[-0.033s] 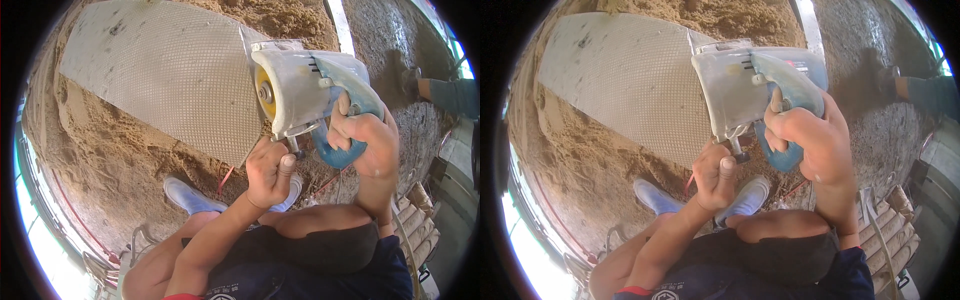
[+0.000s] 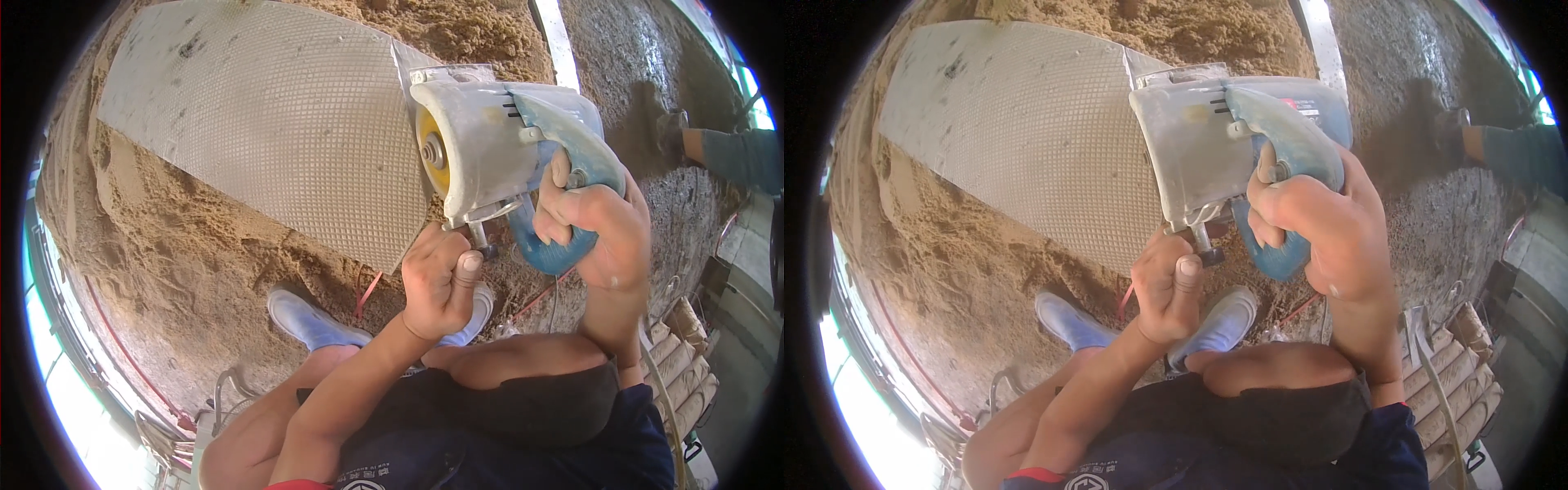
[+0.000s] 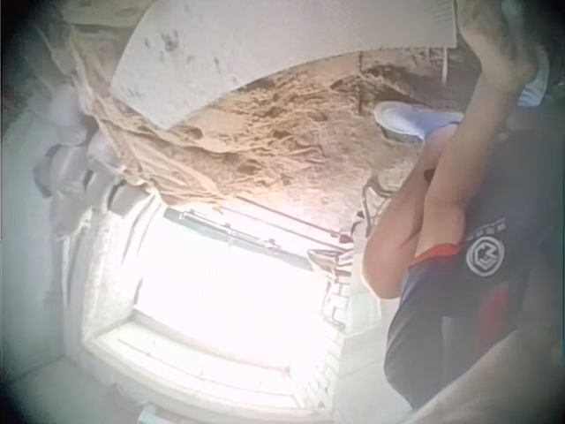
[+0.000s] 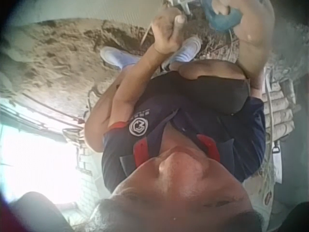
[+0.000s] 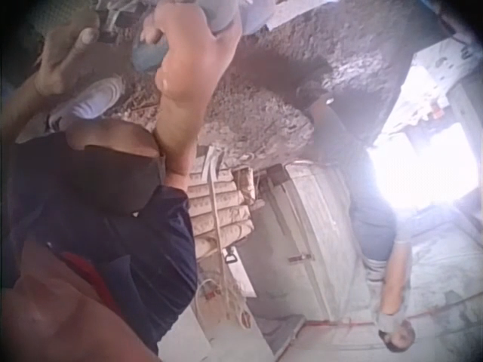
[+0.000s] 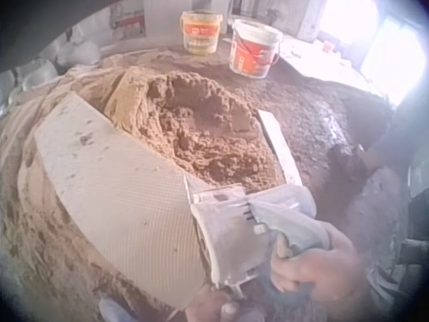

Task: The person uses a hand-held tile cutter to score and cut a large tile while it is positioned on a pile of sand. They then pick up the cut piece of tile and carry it over to an area where tiling work is in progress.

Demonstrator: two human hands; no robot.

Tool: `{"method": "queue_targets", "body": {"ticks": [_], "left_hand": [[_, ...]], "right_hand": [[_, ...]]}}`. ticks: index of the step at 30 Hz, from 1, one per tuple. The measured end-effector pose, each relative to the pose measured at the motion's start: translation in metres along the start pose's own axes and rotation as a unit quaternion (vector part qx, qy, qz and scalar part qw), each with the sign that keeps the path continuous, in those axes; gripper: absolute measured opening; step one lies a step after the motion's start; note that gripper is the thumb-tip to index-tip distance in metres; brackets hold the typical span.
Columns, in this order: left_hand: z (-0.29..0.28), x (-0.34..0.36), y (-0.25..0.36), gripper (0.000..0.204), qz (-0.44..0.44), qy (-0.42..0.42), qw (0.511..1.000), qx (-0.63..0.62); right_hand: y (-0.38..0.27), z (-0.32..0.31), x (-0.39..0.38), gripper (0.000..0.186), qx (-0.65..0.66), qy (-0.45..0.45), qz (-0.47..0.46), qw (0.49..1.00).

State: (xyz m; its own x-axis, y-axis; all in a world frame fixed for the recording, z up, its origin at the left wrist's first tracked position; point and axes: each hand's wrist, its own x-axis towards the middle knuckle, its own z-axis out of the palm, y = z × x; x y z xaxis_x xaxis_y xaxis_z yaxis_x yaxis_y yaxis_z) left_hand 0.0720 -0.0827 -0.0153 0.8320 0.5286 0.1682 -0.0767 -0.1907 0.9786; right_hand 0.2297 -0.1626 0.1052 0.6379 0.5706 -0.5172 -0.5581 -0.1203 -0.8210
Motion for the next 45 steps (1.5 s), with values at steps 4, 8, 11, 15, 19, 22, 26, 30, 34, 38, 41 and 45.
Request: {"method": "queue_targets", "body": {"ticks": [4, 8, 11, 15, 19, 22, 26, 30, 34, 38, 41, 45], "left_hand": [[0.001, 0.000, -0.005, 0.033, 0.007, 0.004, 1.000, 0.008], [0.006, 0.009, 0.001, 0.030, 0.060, 0.020, 0.998, -0.004], [0.012, 0.034, 0.031, 0.025, 0.103, -0.021, 0.994, -0.039], [0.003, 0.053, 0.044, 0.024, 0.142, -0.136, 0.981, -0.001], [-0.015, 0.058, 0.015, 0.069, 0.074, -0.168, 0.903, 0.388], [-0.022, 0.055, -0.005, 0.091, 0.069, -0.211, 0.851, 0.476], [-0.022, 0.026, 0.006, 0.097, 0.048, -0.301, 0.824, 0.478], [-0.054, 0.017, 0.025, 0.091, 0.116, -0.464, 0.781, 0.401], [-0.093, 0.044, 0.032, 0.086, 0.124, -0.508, 0.736, 0.430], [-0.099, 0.090, 0.020, 0.086, 0.150, -0.384, 0.759, 0.504], [-0.069, 0.105, 0.011, 0.088, 0.163, -0.338, 0.761, 0.529], [-0.066, 0.064, 0.029, 0.088, 0.112, -0.451, 0.710, 0.529]], "right_hand": [[0.005, -0.006, 0.002, 0.023, -0.004, -0.004, -0.003, 1.000], [0.003, -0.008, -0.003, 0.021, 0.029, -0.001, -0.017, 0.999], [-0.021, -0.040, -0.020, 0.023, 0.058, 0.067, -0.031, 0.996], [-0.029, -0.112, -0.028, 0.022, 0.258, 0.003, -0.066, 0.964], [-0.022, -0.159, -0.042, 0.014, 0.356, 0.114, -0.136, 0.918], [0.010, -0.225, -0.045, 0.010, 0.396, 0.115, -0.146, 0.899], [0.058, -0.272, -0.048, 0.016, 0.463, 0.212, -0.114, 0.853], [0.142, -0.345, -0.068, 0.018, 0.482, 0.221, -0.065, 0.846], [0.247, -0.428, -0.115, 0.020, 0.531, 0.176, -0.071, 0.826], [0.306, -0.463, -0.144, 0.019, 0.524, 0.315, -0.036, 0.791], [0.315, -0.488, -0.175, 0.026, 0.570, 0.293, -0.006, 0.768], [0.298, -0.427, -0.173, 0.034, 0.383, 0.495, 0.051, 0.778]]}}
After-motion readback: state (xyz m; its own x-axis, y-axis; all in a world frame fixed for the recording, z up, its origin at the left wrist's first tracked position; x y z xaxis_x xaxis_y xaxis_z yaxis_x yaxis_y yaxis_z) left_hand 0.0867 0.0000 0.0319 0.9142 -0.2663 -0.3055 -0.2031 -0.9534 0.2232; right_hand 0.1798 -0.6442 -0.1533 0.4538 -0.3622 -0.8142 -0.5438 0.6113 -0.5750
